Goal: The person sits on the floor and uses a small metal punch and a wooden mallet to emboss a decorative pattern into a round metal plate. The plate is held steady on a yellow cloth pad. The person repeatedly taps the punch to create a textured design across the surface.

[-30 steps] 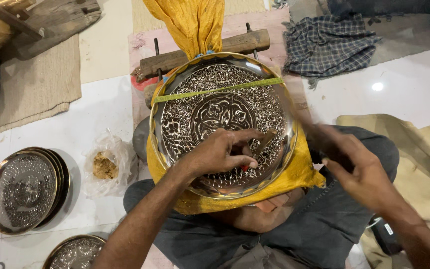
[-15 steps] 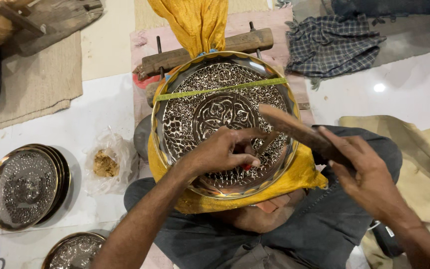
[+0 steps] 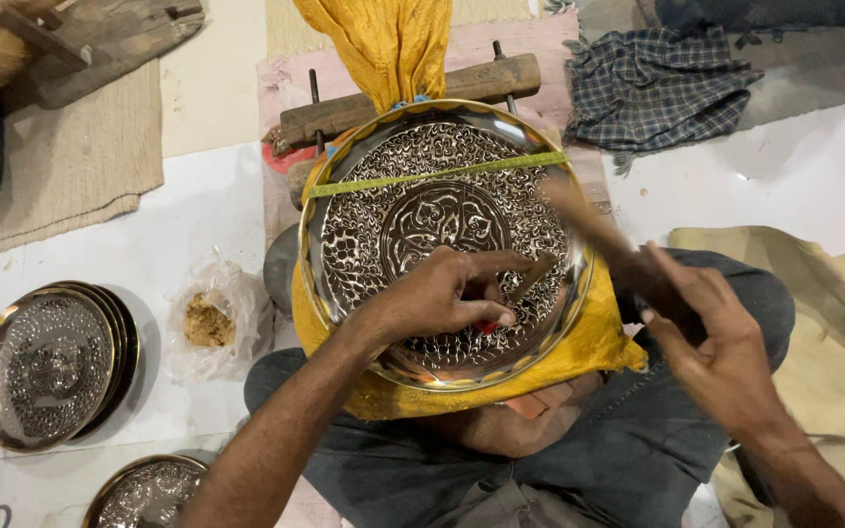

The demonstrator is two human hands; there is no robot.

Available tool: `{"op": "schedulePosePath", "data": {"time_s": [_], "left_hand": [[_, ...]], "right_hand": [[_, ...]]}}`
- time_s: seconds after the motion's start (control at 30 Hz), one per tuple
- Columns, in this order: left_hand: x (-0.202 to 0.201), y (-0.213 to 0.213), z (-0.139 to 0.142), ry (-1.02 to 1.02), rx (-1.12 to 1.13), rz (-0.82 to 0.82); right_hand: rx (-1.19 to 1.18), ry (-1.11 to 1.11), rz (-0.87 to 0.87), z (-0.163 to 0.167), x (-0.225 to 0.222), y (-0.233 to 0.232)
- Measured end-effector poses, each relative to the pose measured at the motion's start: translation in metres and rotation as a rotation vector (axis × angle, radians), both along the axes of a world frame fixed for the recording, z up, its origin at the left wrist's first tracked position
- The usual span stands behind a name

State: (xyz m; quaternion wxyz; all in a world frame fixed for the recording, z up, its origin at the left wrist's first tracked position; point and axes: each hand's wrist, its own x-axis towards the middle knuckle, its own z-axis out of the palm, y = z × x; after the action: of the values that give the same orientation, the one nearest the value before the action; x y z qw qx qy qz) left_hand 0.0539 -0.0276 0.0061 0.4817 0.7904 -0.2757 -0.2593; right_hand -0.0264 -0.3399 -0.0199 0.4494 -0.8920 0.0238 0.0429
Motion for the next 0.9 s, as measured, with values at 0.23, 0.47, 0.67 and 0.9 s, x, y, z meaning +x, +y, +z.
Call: {"op": "schedulePosePath", "data": {"time_s": [0.23,0.47,0.67,0.9], "left_hand": [[0.003,-0.002,0.001,-0.006,0.051,-0.011],[0.002,0.0,0.004,-0.056,0.007,-0.037],[0.003,0.0,-0.001,-0.053,-0.006,-0.038],[0.005,0.0,-0.001,-0.056,0.003,-0.062]], "right_hand": [[0.13,-0.033,0.037,0.003,-0.001,0.006],[0.264,-0.074,0.031,0.009,-0.002,0.012],[0.207,-0.068,0.037,0.014,-0.001,0.014],[0.265,-0.18,0.083,0.011,-0.002,0.013]]}}
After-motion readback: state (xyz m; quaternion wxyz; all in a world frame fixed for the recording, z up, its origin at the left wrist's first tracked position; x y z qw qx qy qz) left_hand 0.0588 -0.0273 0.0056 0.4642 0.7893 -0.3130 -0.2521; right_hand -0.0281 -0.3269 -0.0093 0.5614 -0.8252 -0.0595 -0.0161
